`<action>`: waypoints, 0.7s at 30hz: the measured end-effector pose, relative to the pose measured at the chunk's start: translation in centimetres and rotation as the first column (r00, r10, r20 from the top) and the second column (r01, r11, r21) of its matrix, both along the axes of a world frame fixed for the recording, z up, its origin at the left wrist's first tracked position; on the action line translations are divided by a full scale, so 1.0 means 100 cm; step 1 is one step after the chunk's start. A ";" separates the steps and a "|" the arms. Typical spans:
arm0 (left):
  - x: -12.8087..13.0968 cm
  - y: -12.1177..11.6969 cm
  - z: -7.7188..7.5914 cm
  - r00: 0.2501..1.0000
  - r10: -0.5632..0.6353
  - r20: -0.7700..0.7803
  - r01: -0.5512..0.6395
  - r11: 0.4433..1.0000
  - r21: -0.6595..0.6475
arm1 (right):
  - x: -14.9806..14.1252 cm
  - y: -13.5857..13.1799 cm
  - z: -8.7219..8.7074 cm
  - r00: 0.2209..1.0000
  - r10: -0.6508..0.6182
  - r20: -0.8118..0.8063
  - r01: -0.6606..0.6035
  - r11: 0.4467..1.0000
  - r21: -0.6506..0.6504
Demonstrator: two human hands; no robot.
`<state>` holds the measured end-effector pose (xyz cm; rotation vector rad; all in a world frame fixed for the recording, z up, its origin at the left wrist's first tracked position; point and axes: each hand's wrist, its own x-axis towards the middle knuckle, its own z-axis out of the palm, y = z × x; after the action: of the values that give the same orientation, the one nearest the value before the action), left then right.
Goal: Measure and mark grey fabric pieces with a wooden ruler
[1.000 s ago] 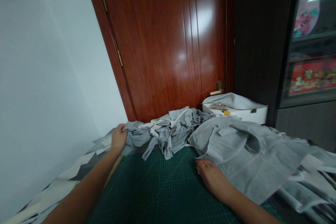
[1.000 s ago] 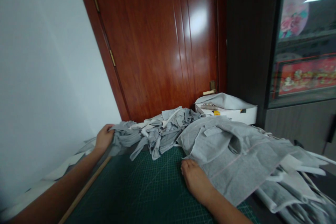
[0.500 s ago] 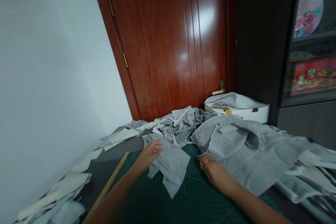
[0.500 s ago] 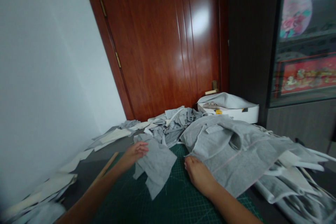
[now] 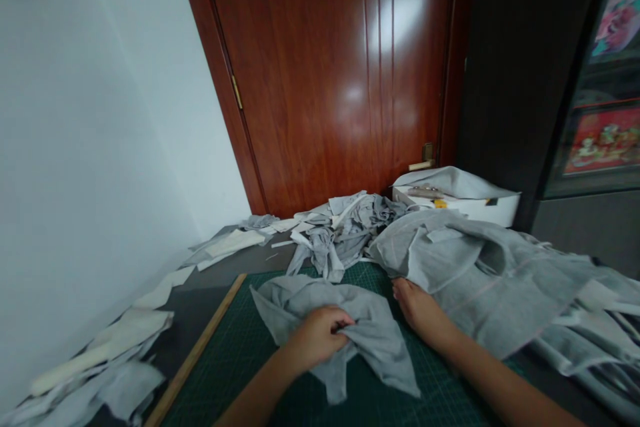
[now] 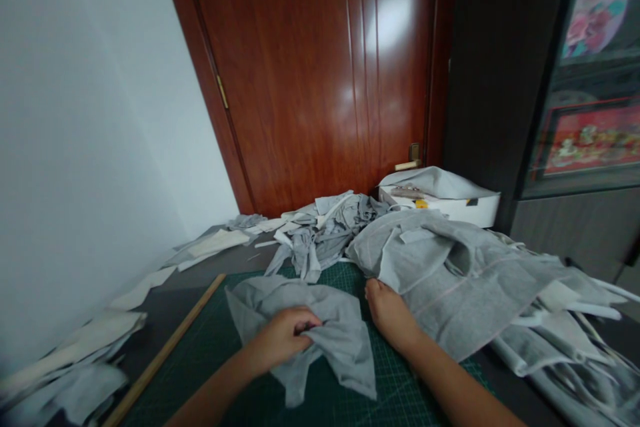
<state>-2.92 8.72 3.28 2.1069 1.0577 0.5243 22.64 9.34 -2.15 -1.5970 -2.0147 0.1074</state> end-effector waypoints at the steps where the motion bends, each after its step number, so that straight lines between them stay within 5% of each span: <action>1: 0.002 -0.001 0.003 0.999 0.001 0.050 0.002 0.998 -0.064 | 0.001 -0.001 0.000 1.000 0.004 -0.024 -0.004 1.000 0.004; 4: -0.002 0.003 0.013 0.974 0.119 0.194 -0.090 0.984 -0.152 | 0.004 -0.004 -0.001 0.995 0.018 -0.096 -0.017 1.000 0.019; 7: -0.016 0.017 0.026 0.859 0.334 0.388 -0.255 0.936 -0.242 | 0.005 -0.008 0.000 0.990 0.035 -0.138 -0.032 0.999 0.029; 10: -0.040 0.035 0.039 0.608 0.513 0.606 -0.369 0.858 -0.356 | 0.005 -0.011 0.001 0.986 0.037 -0.162 -0.029 0.998 0.048; 13: -0.070 0.053 0.047 0.331 0.496 0.803 -0.544 0.795 -0.267 | 0.005 -0.012 0.001 0.985 0.043 -0.166 -0.032 0.997 0.070; 14: -0.081 0.059 0.047 0.306 0.482 0.821 -0.613 0.760 -0.217 | 0.005 -0.012 0.001 0.985 0.048 -0.167 -0.035 0.996 0.077; 19: -0.110 0.078 0.029 0.519 0.689 0.505 -0.819 0.570 0.064 | 0.005 -0.011 -0.001 0.986 0.058 -0.155 -0.038 0.991 0.131; 21: -0.106 0.080 0.020 0.583 0.688 0.432 -0.798 0.585 0.145 | 0.005 -0.010 -0.002 0.990 0.051 -0.134 -0.032 0.990 0.141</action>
<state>-13.54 16.68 5.33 1.6114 1.7482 1.5203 23.15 8.32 -2.36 -1.4227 -1.9074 0.0888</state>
